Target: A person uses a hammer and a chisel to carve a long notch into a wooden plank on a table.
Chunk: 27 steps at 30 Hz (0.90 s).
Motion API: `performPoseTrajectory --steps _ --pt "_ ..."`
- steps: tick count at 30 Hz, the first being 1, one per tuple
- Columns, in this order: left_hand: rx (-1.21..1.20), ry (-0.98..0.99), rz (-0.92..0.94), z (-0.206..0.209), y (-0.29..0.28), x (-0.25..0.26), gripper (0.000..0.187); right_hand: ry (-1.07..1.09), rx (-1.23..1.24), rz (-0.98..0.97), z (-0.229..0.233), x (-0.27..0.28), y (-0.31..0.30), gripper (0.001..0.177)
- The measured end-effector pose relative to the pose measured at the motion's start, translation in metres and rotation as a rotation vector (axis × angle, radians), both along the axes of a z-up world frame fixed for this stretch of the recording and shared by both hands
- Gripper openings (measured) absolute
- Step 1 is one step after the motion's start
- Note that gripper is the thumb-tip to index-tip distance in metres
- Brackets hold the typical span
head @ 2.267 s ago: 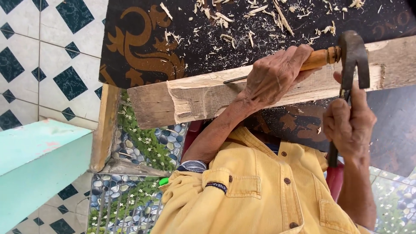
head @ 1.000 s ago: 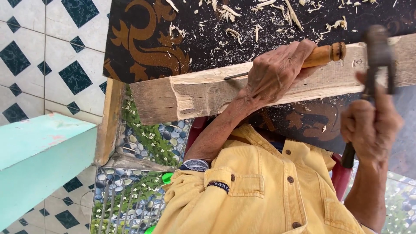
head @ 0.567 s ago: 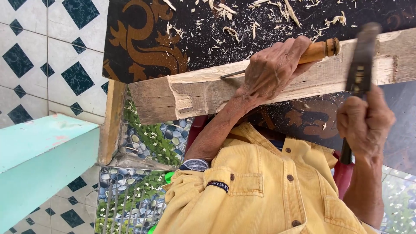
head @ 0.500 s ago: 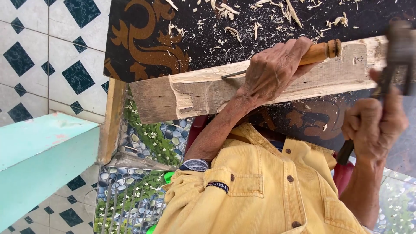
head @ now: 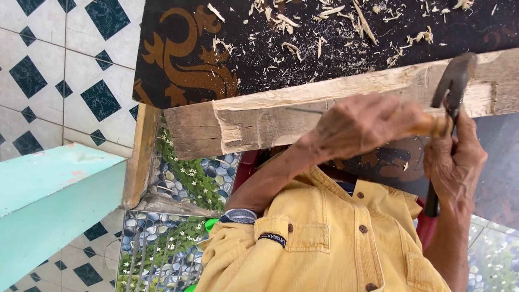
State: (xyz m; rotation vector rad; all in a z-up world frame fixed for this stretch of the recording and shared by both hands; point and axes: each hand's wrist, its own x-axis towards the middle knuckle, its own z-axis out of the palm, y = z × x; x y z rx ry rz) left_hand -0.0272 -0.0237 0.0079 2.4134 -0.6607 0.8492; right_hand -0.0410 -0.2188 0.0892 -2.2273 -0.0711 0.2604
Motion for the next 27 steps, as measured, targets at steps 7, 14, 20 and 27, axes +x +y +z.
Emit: performPoseTrajectory --steps 7,14,20,27 --pt "0.106 0.039 0.128 0.047 0.104 -0.063 0.036 -0.124 -0.431 0.128 -0.051 -0.005 -0.059 0.058" --pt "0.102 0.141 0.98 -0.009 0.275 -0.172 0.042 -0.097 -0.481 0.161 -0.064 -0.001 -0.066 0.058" --pt "-0.689 0.206 0.814 -0.024 0.289 -0.183 0.027 -0.099 -0.488 0.149 -0.065 -0.002 -0.066 0.058" --pt "-0.784 0.186 0.766 -0.018 0.273 -0.171 0.034 -0.18 -0.551 0.138 -0.07 0.002 -0.08 0.056"
